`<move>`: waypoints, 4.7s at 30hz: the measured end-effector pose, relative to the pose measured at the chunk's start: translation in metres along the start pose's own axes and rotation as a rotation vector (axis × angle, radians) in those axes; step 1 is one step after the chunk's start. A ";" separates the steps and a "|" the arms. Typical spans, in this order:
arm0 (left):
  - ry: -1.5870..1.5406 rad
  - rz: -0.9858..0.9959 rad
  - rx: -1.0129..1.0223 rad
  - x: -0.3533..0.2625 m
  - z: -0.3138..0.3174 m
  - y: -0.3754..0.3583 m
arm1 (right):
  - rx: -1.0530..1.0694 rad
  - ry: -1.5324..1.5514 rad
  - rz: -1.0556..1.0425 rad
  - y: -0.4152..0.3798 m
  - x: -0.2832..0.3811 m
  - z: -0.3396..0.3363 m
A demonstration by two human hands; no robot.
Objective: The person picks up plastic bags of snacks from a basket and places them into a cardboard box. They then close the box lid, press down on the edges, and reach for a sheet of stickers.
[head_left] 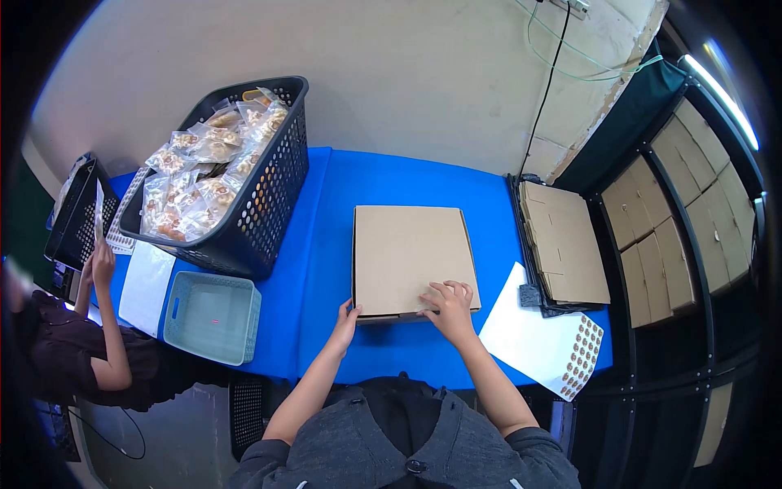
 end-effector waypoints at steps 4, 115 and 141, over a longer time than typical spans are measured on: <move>0.038 0.012 0.022 -0.003 0.000 0.002 | 0.028 -0.033 -0.014 0.006 -0.002 0.000; 0.988 0.237 -0.544 -0.059 0.045 0.029 | -0.848 -0.668 0.927 -0.410 -0.334 -0.109; 1.181 -0.004 0.178 -0.056 0.102 -0.112 | -0.729 0.708 0.818 -0.212 -0.212 -0.054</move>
Point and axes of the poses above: each hand's wrist, its own y-axis towards the middle knuckle, its own z-axis out of the palm, x = y × z, the point moved 7 cm from there along y, towards the middle knuckle, and after that the axes turned 7 degrees about y, right-handed, at the moved point
